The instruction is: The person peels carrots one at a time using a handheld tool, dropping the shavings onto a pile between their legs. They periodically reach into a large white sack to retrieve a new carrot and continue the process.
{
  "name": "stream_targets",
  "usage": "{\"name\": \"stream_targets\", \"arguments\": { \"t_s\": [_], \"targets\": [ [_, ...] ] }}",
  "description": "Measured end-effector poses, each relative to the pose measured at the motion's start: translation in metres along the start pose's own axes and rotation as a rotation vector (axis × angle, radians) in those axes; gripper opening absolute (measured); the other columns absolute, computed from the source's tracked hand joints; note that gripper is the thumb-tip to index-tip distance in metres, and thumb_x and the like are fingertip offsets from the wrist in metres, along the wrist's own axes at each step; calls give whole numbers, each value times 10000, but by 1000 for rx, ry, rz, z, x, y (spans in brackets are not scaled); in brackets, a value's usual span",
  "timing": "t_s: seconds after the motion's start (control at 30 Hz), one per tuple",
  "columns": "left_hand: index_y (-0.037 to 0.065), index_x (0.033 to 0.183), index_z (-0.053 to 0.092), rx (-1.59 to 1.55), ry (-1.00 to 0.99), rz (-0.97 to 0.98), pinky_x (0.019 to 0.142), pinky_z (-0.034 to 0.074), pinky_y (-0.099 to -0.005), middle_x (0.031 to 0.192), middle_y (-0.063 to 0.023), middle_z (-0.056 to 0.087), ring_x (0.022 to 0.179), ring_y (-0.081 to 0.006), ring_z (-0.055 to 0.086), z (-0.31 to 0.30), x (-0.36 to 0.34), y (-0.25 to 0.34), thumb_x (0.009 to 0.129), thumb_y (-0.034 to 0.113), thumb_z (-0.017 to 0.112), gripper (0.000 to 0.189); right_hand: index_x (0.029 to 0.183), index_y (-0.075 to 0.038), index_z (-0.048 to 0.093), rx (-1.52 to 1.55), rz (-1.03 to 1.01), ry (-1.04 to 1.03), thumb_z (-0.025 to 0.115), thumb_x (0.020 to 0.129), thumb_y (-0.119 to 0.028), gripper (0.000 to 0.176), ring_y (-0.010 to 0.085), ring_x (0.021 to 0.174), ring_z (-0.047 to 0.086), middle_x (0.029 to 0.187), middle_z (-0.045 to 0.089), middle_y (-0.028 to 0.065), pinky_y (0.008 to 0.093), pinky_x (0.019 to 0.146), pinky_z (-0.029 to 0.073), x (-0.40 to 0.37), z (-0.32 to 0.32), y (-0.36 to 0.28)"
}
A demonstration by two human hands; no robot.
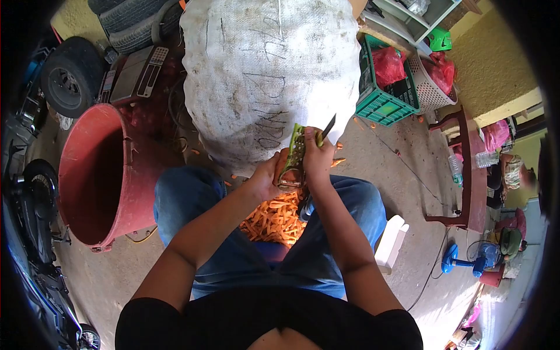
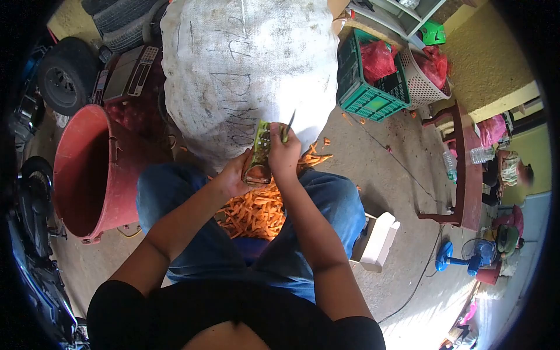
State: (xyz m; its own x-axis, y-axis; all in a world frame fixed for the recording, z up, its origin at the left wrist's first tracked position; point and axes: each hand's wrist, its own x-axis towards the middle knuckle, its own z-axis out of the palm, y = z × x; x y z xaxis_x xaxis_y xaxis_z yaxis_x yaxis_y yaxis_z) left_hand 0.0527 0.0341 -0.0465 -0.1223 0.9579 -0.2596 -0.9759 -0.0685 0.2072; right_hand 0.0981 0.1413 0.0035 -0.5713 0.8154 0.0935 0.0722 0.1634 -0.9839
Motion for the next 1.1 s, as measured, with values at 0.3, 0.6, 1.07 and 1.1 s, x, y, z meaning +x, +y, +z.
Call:
{"name": "stream_targets", "arguments": {
  "t_s": [0.3,0.6,1.07,1.1],
  "targets": [
    [62,1050,434,278,329,38,723,440,-363,910,-91,534,849,-200,527,18,-4,-1,889,322,226,370,777,37,562,-262,-62,130,519,791,-185,227,162,498,505,565,537,158,306,486,393,15,1,9],
    [43,1061,425,206,148,-82,613,473,-371,867,-111,545,724,-234,562,18,-8,-1,880,349,245,398,730,24,574,28,95,242,516,801,-175,219,119,533,489,599,549,64,250,483,382,31,-28,-10],
    [19,1029,438,324,304,45,721,464,-316,926,-91,541,814,-186,553,21,1,9,878,241,269,317,727,49,560,-272,-187,166,510,787,-183,244,271,520,541,579,540,190,336,506,404,21,1,14],
    [19,1029,438,322,304,50,721,464,-316,926,-91,541,814,-186,553,22,-2,6,878,241,269,317,716,54,559,-344,-299,216,512,786,-184,253,261,505,537,573,543,186,339,495,402,27,0,20]
  ]
}}
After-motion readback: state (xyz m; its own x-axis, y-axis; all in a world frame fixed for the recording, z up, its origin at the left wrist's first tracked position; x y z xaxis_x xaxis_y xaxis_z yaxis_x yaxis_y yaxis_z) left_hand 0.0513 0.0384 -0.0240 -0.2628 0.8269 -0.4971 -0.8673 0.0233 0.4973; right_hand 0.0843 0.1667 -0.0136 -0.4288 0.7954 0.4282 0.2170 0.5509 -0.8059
